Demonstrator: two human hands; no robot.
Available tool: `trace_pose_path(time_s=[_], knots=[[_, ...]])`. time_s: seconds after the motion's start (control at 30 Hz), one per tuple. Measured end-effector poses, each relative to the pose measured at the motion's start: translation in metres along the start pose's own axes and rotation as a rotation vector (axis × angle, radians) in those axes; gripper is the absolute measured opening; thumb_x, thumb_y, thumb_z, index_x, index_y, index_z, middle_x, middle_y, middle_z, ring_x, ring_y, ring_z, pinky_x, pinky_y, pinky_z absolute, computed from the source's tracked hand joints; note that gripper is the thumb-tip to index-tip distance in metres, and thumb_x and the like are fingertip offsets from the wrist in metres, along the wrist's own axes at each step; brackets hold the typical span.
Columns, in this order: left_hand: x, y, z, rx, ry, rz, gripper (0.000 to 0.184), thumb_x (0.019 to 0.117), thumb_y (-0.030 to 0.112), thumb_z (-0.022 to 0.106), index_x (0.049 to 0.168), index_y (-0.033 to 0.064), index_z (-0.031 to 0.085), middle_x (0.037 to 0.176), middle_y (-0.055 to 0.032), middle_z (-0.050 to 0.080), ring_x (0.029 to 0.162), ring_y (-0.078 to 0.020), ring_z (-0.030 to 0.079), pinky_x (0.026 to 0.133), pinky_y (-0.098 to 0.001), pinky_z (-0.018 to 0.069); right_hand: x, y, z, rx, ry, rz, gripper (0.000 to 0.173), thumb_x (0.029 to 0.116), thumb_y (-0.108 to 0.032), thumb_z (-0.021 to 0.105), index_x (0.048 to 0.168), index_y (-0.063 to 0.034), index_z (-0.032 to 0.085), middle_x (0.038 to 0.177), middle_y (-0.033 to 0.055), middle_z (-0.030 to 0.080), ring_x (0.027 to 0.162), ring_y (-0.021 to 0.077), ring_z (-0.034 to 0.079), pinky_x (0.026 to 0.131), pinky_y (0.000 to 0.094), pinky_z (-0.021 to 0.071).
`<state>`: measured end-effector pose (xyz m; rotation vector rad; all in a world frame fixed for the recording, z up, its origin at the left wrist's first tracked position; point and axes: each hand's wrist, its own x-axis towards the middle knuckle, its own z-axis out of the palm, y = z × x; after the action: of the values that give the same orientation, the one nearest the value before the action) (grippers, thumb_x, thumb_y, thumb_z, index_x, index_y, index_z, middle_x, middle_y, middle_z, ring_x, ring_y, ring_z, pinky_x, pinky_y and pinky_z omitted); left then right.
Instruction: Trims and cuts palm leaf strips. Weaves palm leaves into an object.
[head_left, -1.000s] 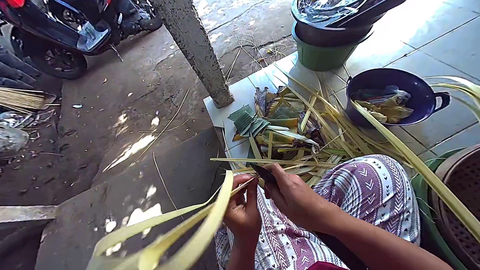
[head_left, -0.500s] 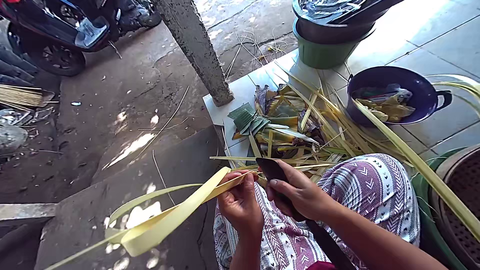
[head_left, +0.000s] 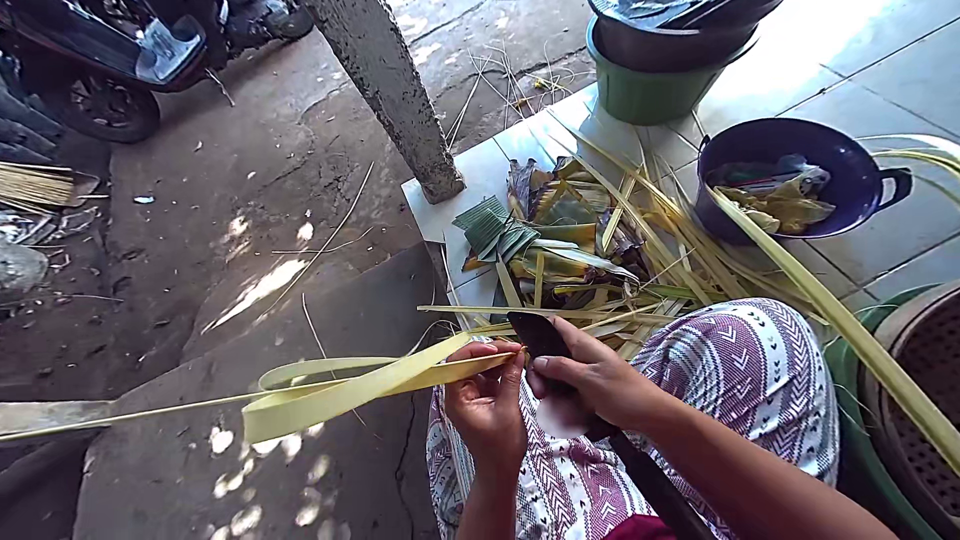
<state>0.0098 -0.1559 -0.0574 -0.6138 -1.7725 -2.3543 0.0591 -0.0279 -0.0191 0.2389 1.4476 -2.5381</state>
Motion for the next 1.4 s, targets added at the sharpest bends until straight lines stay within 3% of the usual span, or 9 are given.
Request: trace_pose_path(time_s=[0.27,0.53,0.67,0.8,1.0,1.23,1.4], knots=[[0.002,-0.004,-0.009,0.009,-0.142,0.030,0.030,0.0887,-0.010,0.067,0.106,0.0141,0.063,0.101,0.0076,0.074,0.094,-0.0044,0.071,0.086,-0.0218,0.0593,0.001,0.001,-0.002,-0.009,-0.011,0.013,0.011,0.1057,-0.005,0.039,0.115,-0.0098,0.041,0.072,-0.0021,0.060,0.047,0.0012,0.052,0.045,0.0149,0.0473],[0.003,-0.001,-0.009,0.014,-0.189,0.040,0.027,0.0910,-0.011,0.061,0.107,0.0105,0.060,0.100,0.0065,0.076,0.093,-0.0042,0.072,0.088,-0.0227,0.0589,0.001,0.001,-0.001,-0.021,0.004,0.025,0.013,0.1040,-0.002,0.043,0.116,-0.0086,0.042,0.071,-0.0010,0.063,0.046,0.0018,0.054,0.044,0.0149,0.0473],[0.001,-0.003,-0.014,0.046,-0.215,0.028,0.028,0.0930,-0.006,0.065,0.111,0.0163,0.064,0.103,0.0083,0.076,0.095,-0.0046,0.072,0.088,-0.0220,0.0590,0.001,0.000,0.000,-0.026,0.024,0.036,0.014,0.1037,-0.001,0.044,0.116,-0.0081,0.042,0.068,0.0002,0.062,0.045,0.0038,0.055,0.043,0.0162,0.0483],[-0.001,-0.002,-0.011,0.101,-0.158,0.032,0.033,0.0896,-0.010,0.066,0.114,0.0103,0.059,0.102,0.0074,0.077,0.093,-0.0045,0.073,0.086,-0.0223,0.0602,0.002,-0.001,-0.002,0.009,0.004,0.054,0.017,0.1028,-0.002,0.045,0.118,-0.0090,0.041,0.068,0.0009,0.062,0.045,0.0040,0.055,0.043,0.0162,0.0478],[0.002,-0.001,-0.003,0.111,0.058,-0.012,0.037,0.0819,-0.017,0.066,0.111,0.0045,0.057,0.090,0.0067,0.075,0.080,-0.0066,0.074,0.077,-0.0262,0.0641,-0.001,-0.005,-0.008,0.063,-0.027,0.003,0.018,0.1032,-0.005,0.041,0.121,-0.0097,0.043,0.069,0.0004,0.063,0.045,0.0030,0.055,0.042,0.0153,0.0477],[0.005,0.000,-0.002,0.087,0.072,-0.109,0.029,0.0840,-0.016,0.064,0.106,0.0008,0.058,0.087,0.0032,0.075,0.077,-0.0081,0.074,0.076,-0.0264,0.0642,-0.010,-0.015,-0.006,-0.543,0.120,-0.063,0.026,0.1062,-0.009,0.043,0.132,-0.0064,0.046,0.074,-0.0026,0.061,0.050,0.0010,0.056,0.048,0.0161,0.0499],[0.007,0.001,-0.002,0.099,0.034,-0.091,0.026,0.0859,-0.013,0.059,0.107,0.0022,0.055,0.091,0.0033,0.074,0.079,-0.0079,0.073,0.073,-0.0260,0.0637,-0.006,-0.015,-0.003,-0.740,0.091,0.020,0.036,0.1078,-0.011,0.042,0.143,-0.0051,0.044,0.081,0.0025,0.062,0.056,0.0025,0.058,0.054,0.0179,0.0510]])
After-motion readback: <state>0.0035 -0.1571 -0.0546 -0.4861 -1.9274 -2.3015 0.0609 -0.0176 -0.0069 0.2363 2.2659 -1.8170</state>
